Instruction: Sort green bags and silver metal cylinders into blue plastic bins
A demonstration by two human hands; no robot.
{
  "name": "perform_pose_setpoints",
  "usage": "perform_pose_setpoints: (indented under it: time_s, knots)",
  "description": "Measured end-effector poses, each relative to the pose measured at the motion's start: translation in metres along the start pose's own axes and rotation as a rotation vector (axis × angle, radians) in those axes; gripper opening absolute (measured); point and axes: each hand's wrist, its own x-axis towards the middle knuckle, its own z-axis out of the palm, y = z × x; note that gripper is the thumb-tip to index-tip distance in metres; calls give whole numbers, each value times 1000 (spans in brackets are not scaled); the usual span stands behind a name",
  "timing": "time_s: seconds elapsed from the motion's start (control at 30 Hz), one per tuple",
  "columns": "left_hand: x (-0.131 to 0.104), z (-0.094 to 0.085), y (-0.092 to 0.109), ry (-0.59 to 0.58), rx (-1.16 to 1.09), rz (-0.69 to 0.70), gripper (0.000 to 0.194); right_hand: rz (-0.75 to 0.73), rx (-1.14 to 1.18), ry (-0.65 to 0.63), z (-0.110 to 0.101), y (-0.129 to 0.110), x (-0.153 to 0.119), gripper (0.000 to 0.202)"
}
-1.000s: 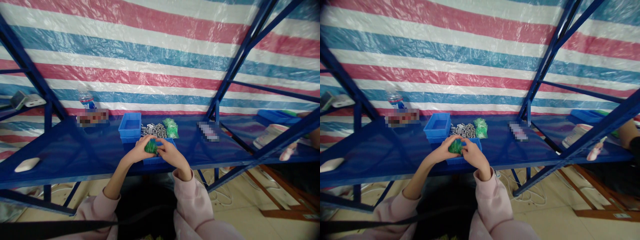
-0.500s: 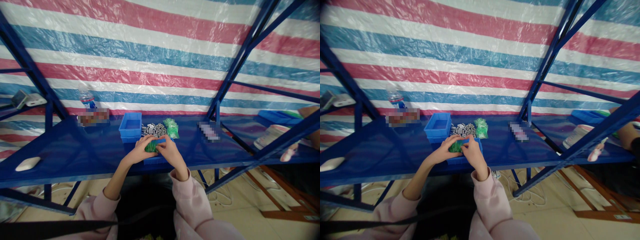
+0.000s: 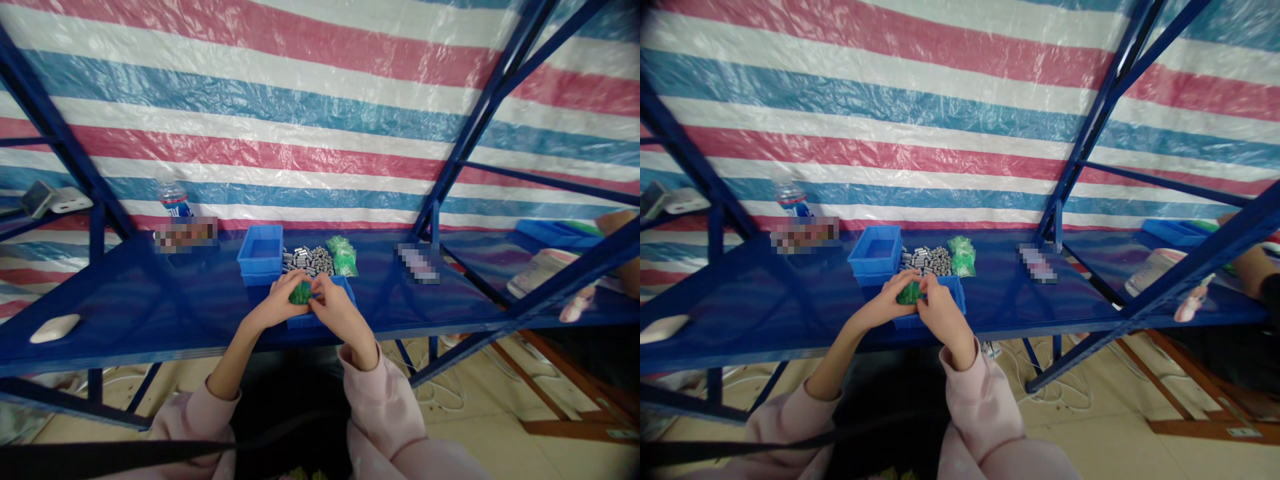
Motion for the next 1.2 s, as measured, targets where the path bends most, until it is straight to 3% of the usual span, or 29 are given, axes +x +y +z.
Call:
perform_pose_setpoints:
  time_s: [0.23,0.43,0.53,0.67,0.83,0.97,1.2]
  knots:
    - [-1,-2,5,-2,13,-1,33,-52,-4,-75,-8,1,-4,21]
    - [-1,1,2,3,19,-3,33,-51,159,-125,-17,7,-1,18]
    - [-1,0,4,2,15,-7,33,-73,179,23,-27,19,4,14]
    - [-2,-2,7,-4,6,-15,30,-18,18,410,-44,51,14,18]
    - [-1,-1,6,-5,-11,-9,31,-22,-209,553,-51,102,19,39]
    - [-1,-1,6,-3,-25,-1,31,32,-352,440,-46,120,18,49]
    - [-2,0,4,-1,-33,16,31,153,-409,289,-47,111,17,42]
